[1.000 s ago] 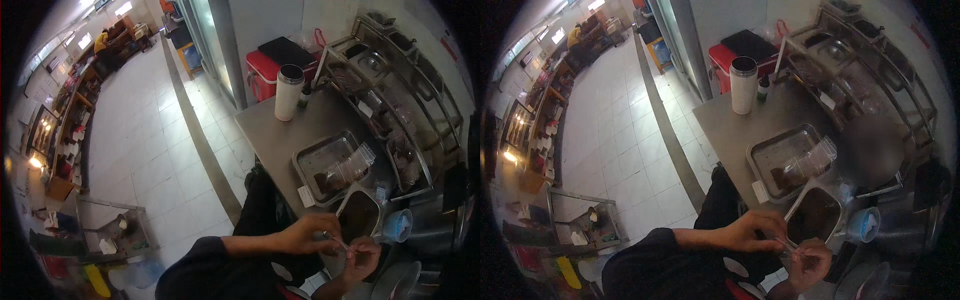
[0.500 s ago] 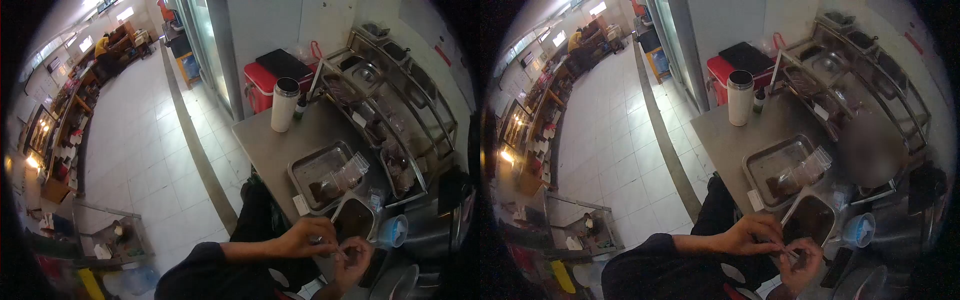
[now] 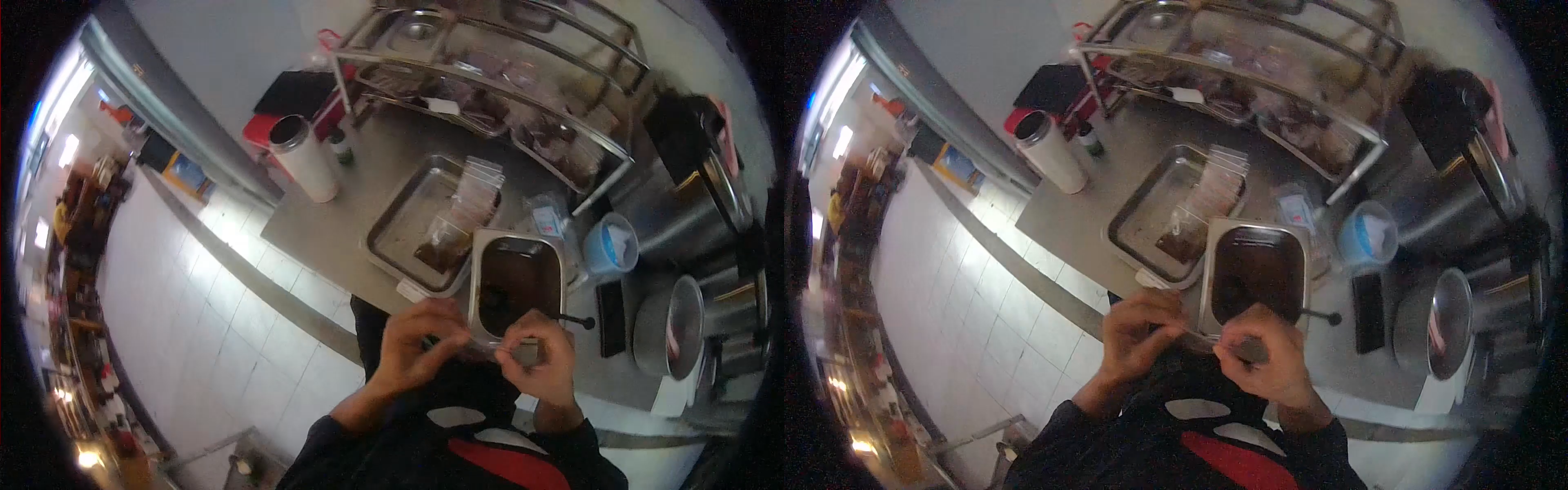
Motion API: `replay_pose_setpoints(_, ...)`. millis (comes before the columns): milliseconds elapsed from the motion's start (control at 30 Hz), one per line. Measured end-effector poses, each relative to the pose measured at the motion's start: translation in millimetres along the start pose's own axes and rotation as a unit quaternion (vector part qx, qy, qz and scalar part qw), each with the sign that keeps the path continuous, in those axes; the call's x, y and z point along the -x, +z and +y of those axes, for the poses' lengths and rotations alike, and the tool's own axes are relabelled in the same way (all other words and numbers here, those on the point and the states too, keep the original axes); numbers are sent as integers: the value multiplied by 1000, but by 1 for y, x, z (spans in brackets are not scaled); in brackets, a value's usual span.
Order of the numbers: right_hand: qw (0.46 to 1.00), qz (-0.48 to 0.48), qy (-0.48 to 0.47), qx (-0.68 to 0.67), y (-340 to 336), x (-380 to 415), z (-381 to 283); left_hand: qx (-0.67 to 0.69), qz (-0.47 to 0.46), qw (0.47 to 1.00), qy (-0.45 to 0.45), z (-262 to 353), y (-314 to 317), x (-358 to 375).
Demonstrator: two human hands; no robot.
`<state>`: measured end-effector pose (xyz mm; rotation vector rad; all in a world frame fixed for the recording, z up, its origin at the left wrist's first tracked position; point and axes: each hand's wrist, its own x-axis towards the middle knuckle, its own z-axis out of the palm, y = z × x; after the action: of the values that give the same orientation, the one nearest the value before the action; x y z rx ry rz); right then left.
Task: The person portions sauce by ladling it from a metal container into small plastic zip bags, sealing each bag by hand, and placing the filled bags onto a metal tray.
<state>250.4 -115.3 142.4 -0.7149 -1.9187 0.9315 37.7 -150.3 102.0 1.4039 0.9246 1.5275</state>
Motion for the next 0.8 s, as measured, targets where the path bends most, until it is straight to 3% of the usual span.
replay_pose_setpoints(67, 999, 33, 26, -20, -2, 7, 3, -10, 35, 999, -11, -3, -2, -7)
replay_pose_setpoints(167, 996, 79, 12, 30, -25, 24, 14, -13, 168, 982, -88, -17, -23, -18)
replay_pose_setpoints(267, 988, 150, -1, 44, -47, 37, 19, -29, 213, 971, -107, -40, -42, -38)
replay_pose_setpoints(367, 979, 197, -12, 57, -59, 44, 20, 6, 187, 964, -188, -70, -46, -55)
replay_pose_setpoints(467, 973, 227, 8, 45, -59, 50, 21, 10, 104, 954, -282, -91, -40, -69)
replay_pose_setpoints(500, 974, 222, 9, 46, -60, 51, 21, -58, 96, 953, -281, -101, -40, -74)
replay_pose_setpoints(600, 974, 219, 13, 60, -63, 55, 22, -260, 75, 955, -126, -107, -40, -77)
replay_pose_setpoints(700, 969, 229, 26, 89, -72, 59, 28, -475, 64, 877, 26, -107, -38, -80)
replay_pose_setpoints(800, 959, 251, 48, 123, -82, 63, 31, -362, 55, 927, -80, -136, -47, -73)
